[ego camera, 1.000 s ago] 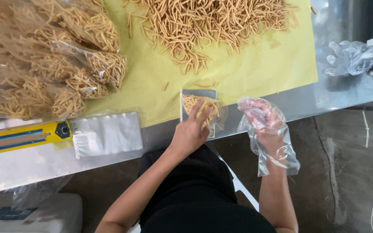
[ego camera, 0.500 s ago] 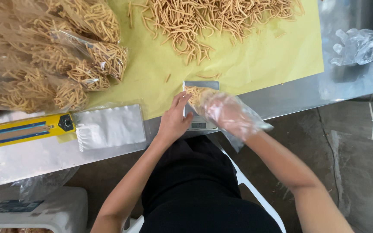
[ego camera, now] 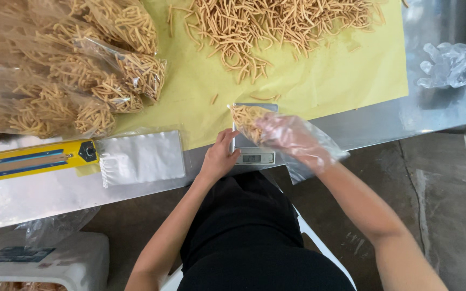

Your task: The person scoops thin fried snacks from a bulk pile on a yellow sheet, places them into small clear plastic bags, weighs each bag on a digital scale, and sets the filled bags aside. The person repeats this process multiple times.

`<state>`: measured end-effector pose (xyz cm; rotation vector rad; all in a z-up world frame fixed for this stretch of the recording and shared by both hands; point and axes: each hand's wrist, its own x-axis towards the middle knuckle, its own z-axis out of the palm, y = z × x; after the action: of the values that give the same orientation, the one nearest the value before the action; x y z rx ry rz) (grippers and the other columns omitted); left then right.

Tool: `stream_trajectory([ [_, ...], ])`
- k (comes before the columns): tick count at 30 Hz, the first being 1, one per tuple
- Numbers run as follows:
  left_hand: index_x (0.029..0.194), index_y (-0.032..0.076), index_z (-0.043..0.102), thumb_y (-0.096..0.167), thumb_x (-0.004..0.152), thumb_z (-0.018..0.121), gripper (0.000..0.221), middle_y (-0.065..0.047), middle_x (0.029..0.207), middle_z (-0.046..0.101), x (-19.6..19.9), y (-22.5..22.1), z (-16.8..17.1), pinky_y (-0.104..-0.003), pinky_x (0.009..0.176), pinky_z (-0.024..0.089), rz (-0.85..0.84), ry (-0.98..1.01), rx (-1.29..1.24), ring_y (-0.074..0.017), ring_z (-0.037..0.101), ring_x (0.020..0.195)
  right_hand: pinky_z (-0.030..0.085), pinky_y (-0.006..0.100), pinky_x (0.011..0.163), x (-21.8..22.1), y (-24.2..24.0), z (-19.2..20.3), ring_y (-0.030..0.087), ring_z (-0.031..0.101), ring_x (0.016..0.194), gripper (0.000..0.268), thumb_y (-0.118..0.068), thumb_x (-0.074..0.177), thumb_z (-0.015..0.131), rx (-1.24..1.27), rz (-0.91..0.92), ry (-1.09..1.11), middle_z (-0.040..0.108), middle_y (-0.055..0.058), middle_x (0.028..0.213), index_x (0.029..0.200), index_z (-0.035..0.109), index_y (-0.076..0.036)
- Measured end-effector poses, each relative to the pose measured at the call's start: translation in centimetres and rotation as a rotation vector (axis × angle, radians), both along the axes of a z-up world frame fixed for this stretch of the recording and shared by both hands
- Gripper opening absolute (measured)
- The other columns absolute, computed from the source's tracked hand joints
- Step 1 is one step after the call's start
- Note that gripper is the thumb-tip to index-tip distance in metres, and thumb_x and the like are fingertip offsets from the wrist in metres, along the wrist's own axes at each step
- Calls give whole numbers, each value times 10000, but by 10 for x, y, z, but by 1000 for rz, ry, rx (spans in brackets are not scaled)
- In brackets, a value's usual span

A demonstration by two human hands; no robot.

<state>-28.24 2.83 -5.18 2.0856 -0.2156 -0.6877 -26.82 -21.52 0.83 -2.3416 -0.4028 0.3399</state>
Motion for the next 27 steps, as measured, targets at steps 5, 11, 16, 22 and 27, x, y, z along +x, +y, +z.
stream_trajectory([
  [5, 1389, 147, 547, 166, 865, 693, 544, -116, 1487, 519, 3, 10, -3, -391, 835, 579, 22, -18, -56, -258, 740, 812, 550, 378, 922, -15, -20, 22, 249, 679, 1105, 364, -271, 981, 589, 284, -176, 17, 706, 123, 1254, 1305, 648, -114],
  [11, 1493, 83, 468, 181, 893, 743, 666, -157, 1460, 540, 7, 6, -23, -436, 941, 539, -48, -245, -114, -373, 662, 1128, 553, 408, 916, 2, 23, -8, 277, 681, 1095, 352, -297, 1026, 550, -427, 101, 5, 686, 138, 1265, 1324, 638, -132],
  [16, 1525, 118, 373, 230, 849, 719, 767, -148, 1479, 508, 9, -15, -14, -432, 928, 532, -78, 33, -39, -354, 698, 993, 545, 430, 934, 10, 18, -20, 297, 676, 1098, 355, -334, 1039, 541, -439, 151, -32, 681, 113, 1263, 1322, 640, -143],
  [22, 1516, 119, 386, 230, 870, 709, 731, -159, 1487, 509, 14, -20, 3, -418, 929, 532, -50, 62, -93, -311, 731, 949, 546, 418, 925, 5, -10, -61, 327, 681, 1095, 416, -250, 998, 612, 16, 121, -127, 667, 125, 1293, 1388, 610, -104],
  [27, 1507, 112, 405, 235, 886, 708, 701, -149, 1494, 503, 17, -16, -1, -412, 923, 540, -81, 61, -75, -328, 712, 967, 576, 411, 906, 2, -15, -83, 324, 688, 1084, 313, -242, 1012, 634, 645, -386, 568, 728, 139, 1219, 1267, 670, -66],
])
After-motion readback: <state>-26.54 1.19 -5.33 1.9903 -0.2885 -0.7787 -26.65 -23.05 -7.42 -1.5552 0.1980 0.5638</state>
